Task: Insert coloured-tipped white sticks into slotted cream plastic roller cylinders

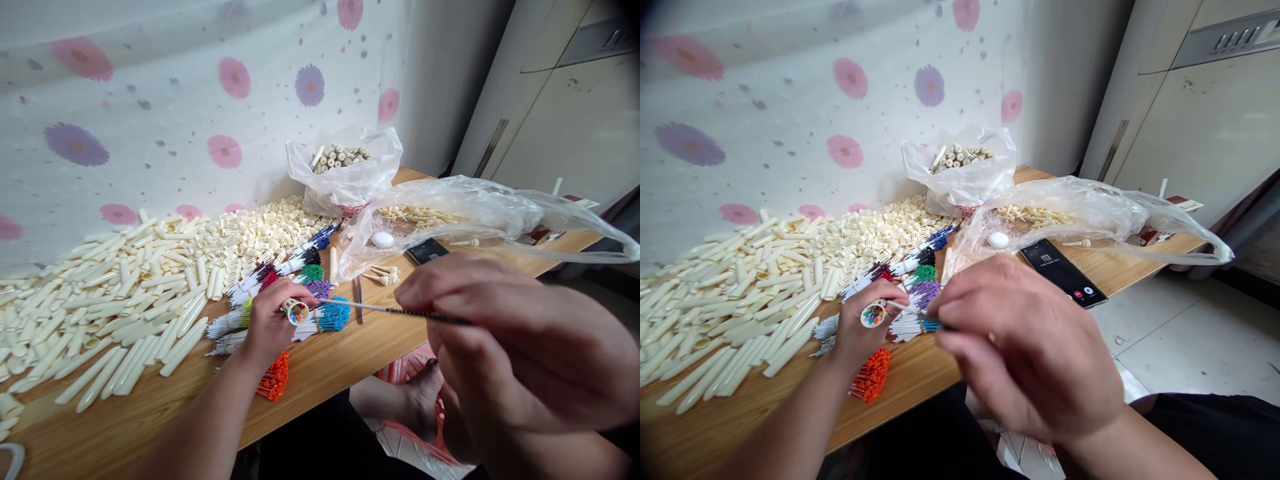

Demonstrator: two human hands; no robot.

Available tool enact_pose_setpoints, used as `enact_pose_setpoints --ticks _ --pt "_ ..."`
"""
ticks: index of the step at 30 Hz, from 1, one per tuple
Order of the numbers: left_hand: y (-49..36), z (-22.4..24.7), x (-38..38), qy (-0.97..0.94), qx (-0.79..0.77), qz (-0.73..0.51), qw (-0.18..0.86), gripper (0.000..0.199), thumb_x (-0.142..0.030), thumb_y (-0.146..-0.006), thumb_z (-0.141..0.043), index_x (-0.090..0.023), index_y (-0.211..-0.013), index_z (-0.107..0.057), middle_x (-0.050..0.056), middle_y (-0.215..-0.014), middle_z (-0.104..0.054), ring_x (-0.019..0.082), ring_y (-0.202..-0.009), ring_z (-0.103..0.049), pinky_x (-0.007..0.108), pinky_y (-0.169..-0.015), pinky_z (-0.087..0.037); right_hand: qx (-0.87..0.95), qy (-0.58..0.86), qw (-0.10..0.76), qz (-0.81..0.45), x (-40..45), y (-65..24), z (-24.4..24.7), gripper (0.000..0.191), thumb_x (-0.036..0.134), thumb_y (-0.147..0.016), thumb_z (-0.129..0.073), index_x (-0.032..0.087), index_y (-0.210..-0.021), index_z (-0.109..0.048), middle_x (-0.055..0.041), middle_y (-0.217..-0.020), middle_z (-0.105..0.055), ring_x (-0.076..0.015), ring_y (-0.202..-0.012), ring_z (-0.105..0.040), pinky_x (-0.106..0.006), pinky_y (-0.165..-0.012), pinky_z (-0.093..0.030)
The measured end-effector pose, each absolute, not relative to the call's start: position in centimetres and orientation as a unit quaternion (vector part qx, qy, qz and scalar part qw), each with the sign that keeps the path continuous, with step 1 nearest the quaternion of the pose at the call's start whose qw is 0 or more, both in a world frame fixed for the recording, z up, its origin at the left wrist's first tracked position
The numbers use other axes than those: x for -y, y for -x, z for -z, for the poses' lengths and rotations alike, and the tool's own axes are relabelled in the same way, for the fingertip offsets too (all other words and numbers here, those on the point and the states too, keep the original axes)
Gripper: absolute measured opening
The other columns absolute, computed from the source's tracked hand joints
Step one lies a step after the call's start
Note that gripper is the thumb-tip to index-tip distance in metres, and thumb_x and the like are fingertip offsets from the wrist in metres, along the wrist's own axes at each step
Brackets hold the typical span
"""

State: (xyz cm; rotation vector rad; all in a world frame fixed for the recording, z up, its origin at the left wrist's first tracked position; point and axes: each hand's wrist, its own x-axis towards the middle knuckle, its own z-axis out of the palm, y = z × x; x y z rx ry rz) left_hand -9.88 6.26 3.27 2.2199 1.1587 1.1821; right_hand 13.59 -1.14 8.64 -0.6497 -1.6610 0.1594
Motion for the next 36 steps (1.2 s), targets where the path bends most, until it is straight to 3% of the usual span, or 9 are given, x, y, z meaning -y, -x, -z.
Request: enact_pose_setpoints --ticks 5,11,16,22,27,30,36 --pt "9.9 -3.5 -6.1 -0.806 -0.385 -0.41 0.185 0.016 -0.022 -0.085 -0.059 -0.02 -0.071 -0.066 0.002 -0.069 -0.067 0.017 -0.066 -0.06 0.028 -0.066 -0.049 0.783 0.258 0.562 -0.069 1.9 -12.6 -9.8 0.017 0.017 -0.09 -0.06 0.028 -0.1 -0.068 -0.0036 -0.087 -0.072 -0.0147 -0.085 -0.07 -0.022 -0.079 -0.059" --pt "9.6 -3.5 -5.9 -0.811 -0.362 -0.422 0.181 0.017 -0.022 -0.086 -0.061 -0.02 -0.069 -0.064 0.001 -0.067 -0.063 0.017 -0.065 -0.059 0.03 -0.059 -0.046 0.792 0.212 0.569 -0.07 1.3 -11.1 -9.1 0.011 0.008 -0.086 -0.063 0.012 -0.096 -0.065 -0.009 -0.092 -0.072 -0.0135 -0.09 -0.068 -0.023 -0.085 -0.058" --pt "9.4 -4.1 -5.7 -0.82 -0.353 -0.416 0.174 0.022 -0.025 -0.089 -0.057 -0.022 -0.068 -0.064 0.002 -0.063 -0.061 0.018 -0.062 -0.057 0.032 -0.056 -0.044 0.797 0.195 0.567 -0.07 1.2 -10.5 -8.2 0.011 0.005 -0.088 -0.058 0.008 -0.098 -0.063 -0.0129 -0.095 -0.071 -0.0142 -0.093 -0.066 -0.025 -0.085 -0.056" --pt "9.4 -4.4 -5.9 -0.836 -0.319 -0.417 0.158 0.028 -0.033 -0.092 -0.053 -0.02 -0.068 -0.063 0.002 -0.061 -0.062 0.017 -0.059 -0.057 0.031 -0.057 -0.045 0.782 0.203 0.588 -0.044 0.4 -9.5 -7.6 0.01 0.003 -0.084 -0.062 0.006 -0.093 -0.065 -0.0126 -0.09 -0.071 -0.0159 -0.087 -0.066 -0.027 -0.08 -0.056" --pt "10.2 -3.3 -6.5 -0.838 -0.327 -0.407 0.16 0.013 -0.027 -0.087 -0.06 -0.019 -0.077 -0.063 0.001 -0.07 -0.062 0.017 -0.067 -0.057 0.029 -0.061 -0.043 0.746 0.237 0.618 -0.077 -0.2 -8.8 -7.5 0.007 0.004 -0.085 -0.06 0.007 -0.089 -0.065 -0.011 -0.081 -0.07 -0.0155 -0.078 -0.066 -0.028 -0.071 -0.055" --pt "10.5 -2.8 -6.8 -0.838 -0.346 -0.391 0.159 0.007 -0.024 -0.084 -0.066 -0.019 -0.081 -0.062 0.002 -0.075 -0.06 0.017 -0.071 -0.056 0.029 -0.064 -0.042 0.733 0.243 0.627 -0.102 -0.5 -8.9 -7.3 0.007 0.004 -0.085 -0.061 0.008 -0.089 -0.065 -0.0106 -0.081 -0.07 -0.0147 -0.076 -0.066 -0.027 -0.072 -0.055" --pt "10.6 -3.2 -6.7 -0.851 -0.349 -0.373 0.122 0.016 -0.034 -0.088 -0.061 -0.018 -0.09 -0.061 0.003 -0.081 -0.06 0.018 -0.077 -0.056 0.03 -0.069 -0.043 0.755 0.268 0.595 -0.054 -1.3 -9.2 -6.4 0.015 0.0 -0.084 -0.059 0.01 -0.095 -0.065 -0.0103 -0.088 -0.07 -0.0159 -0.078 -0.064 -0.029 -0.068 -0.053"
